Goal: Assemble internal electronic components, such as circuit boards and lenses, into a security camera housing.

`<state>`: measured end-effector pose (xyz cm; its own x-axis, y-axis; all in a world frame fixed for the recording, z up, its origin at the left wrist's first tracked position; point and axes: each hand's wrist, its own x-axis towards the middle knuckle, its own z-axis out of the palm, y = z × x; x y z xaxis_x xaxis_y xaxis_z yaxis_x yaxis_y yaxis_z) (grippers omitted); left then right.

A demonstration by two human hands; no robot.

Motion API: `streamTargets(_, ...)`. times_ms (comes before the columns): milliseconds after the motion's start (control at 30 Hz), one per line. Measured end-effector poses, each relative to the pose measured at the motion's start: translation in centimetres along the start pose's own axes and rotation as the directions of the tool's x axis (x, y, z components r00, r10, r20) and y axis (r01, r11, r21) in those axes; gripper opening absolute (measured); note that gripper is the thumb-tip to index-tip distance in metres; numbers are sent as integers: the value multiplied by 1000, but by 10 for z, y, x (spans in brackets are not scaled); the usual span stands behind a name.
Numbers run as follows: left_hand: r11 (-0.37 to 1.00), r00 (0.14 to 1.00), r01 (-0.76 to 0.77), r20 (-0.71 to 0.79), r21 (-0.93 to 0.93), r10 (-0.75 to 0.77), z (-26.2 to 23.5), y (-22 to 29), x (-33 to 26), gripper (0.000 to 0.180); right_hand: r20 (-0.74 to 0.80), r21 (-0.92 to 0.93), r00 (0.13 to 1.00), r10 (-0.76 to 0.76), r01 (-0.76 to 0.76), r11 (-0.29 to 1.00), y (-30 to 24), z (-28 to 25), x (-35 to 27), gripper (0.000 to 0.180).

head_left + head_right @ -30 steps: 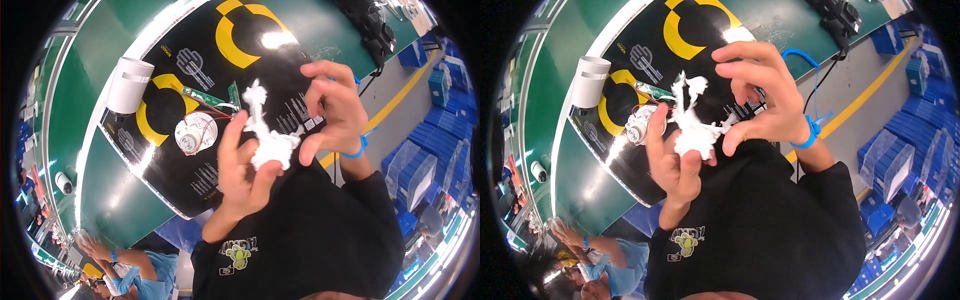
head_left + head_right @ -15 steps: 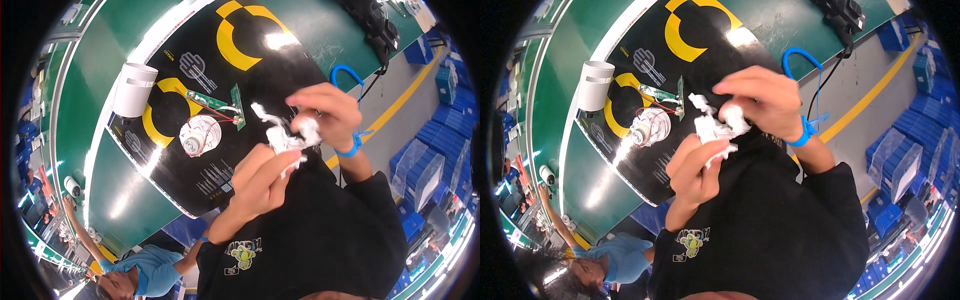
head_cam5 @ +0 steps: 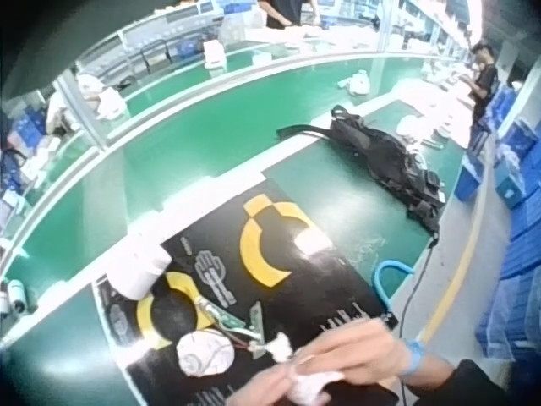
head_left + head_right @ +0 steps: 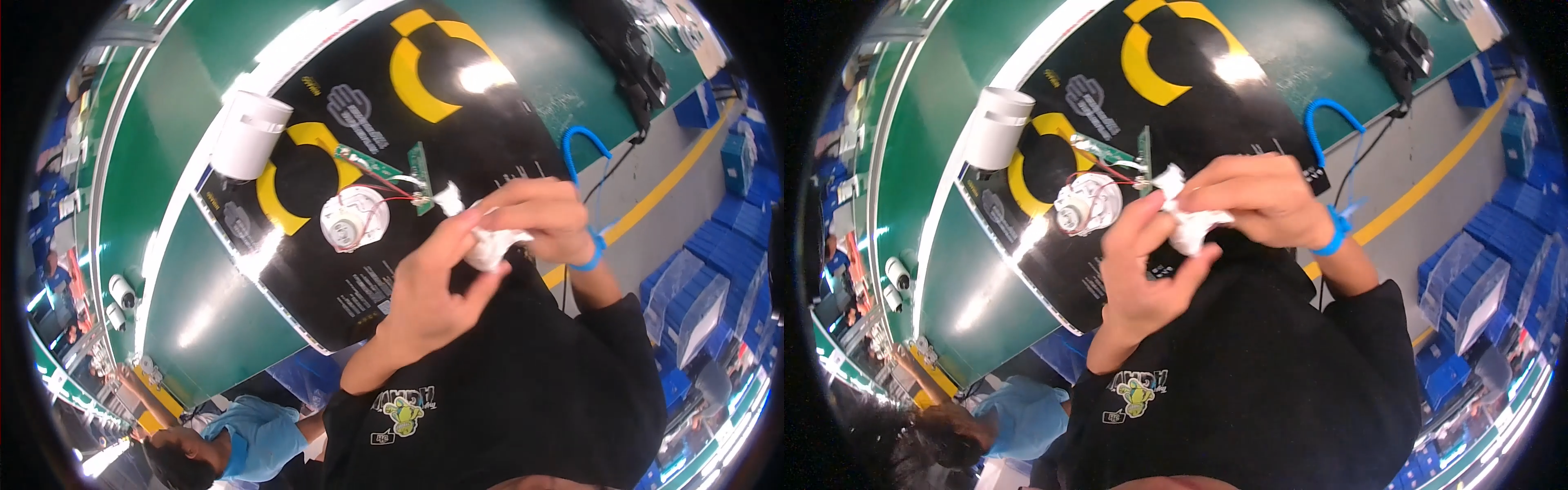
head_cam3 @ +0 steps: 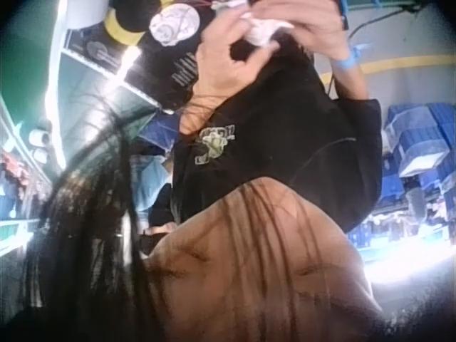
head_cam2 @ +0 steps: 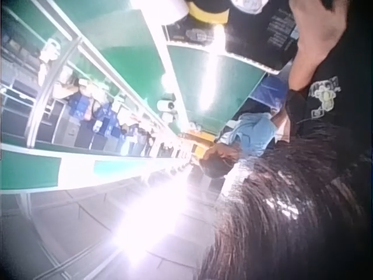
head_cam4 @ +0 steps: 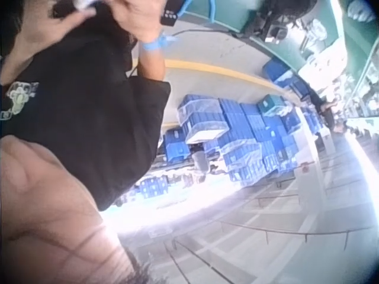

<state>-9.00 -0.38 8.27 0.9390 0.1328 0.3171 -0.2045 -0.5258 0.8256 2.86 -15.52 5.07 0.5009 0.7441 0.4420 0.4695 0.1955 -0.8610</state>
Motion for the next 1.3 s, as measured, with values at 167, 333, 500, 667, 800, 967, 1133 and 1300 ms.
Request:
streamTargets(167, 981, 1000, 9, -15, 194, -6, -70, -17, 30, 55, -672, -441, 740, 15, -417, 795, 32, -74, -10, 25)
streamTargets(333, 758, 944, 170, -325, 630, 58, -145, -129, 77, 71, -462, -809, 887, -21, -412, 418, 49, -104, 15, 19)
streamTargets(500, 762, 936, 352, -197, 544, -292, -154, -162, 89, 86, -89, -529, 976, 200, -217, 821, 46, -5, 88, 9)
streamTargets(667, 705, 911, 411, -235, 578, -339, -154, -158, 62, 82, 326, -735, 826, 461, -85, 672, 60, 33, 122, 36)
streamTargets(800, 953, 798, 302, -552, 19, -242, -139, -185, 24, 91, 437, -776, 744, 505, 29, 630, 54, 51, 125, 34)
streamTargets(967, 997, 818, -27, -575, -76, -22, -134, -191, 3, 106, 468, -706, 811, 352, 103, 701, 54, 55, 120, 20)
streamTargets(1133, 975, 856, -147, -472, 167, 210, -126, -183, 5, 112, 58, -382, 873, 484, -429, 819, 43, 31, 112, 15)
streamTargets(1300, 937, 859, -225, -400, 266, 320, -121, -181, 6, 107, 8, -184, 925, 380, -372, 910, -1, 8, 117, 9)
